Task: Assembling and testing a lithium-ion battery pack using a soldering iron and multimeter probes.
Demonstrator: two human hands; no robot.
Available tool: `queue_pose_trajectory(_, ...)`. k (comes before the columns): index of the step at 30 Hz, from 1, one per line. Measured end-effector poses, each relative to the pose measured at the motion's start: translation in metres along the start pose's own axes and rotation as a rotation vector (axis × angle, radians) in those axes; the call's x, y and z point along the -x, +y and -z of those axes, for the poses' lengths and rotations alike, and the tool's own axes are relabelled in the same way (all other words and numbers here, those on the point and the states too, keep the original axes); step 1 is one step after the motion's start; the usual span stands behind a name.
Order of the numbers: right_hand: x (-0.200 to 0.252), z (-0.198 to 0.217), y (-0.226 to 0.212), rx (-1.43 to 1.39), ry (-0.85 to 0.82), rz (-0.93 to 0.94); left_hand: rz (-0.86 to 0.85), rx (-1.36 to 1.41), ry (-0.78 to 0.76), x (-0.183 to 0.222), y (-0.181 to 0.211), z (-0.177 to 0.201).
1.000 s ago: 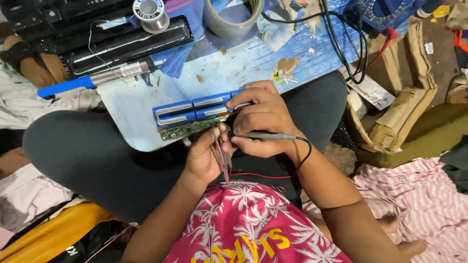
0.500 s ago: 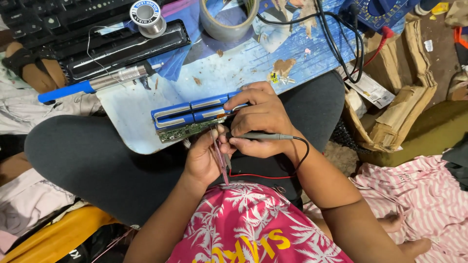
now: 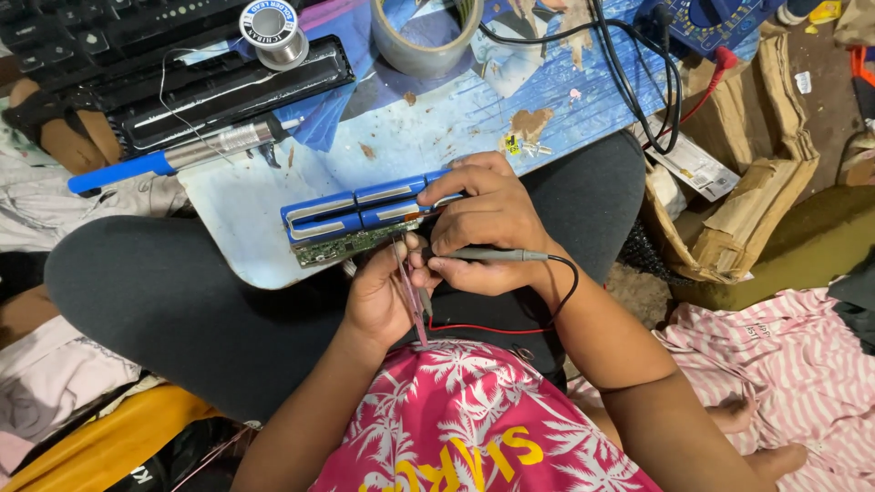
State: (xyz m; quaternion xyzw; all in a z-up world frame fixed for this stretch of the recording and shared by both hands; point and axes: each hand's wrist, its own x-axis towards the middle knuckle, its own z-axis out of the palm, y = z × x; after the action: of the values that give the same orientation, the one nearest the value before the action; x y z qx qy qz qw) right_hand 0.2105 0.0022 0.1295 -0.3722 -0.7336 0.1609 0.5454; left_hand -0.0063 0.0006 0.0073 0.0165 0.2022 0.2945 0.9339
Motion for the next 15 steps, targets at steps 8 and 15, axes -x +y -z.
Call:
queue_pose_trajectory(8,-0.001,0.004,-0.001,-0.017,-0.047,-0.018,-0.009,0.006,0.043,0.001,-0.005,-0.001)
queue_pose_trajectory(15,0.001,-0.001,-0.001,-0.048,-0.02,-0.108,-0.022,-0.026,0.064,0.003,-0.005,-0.007)
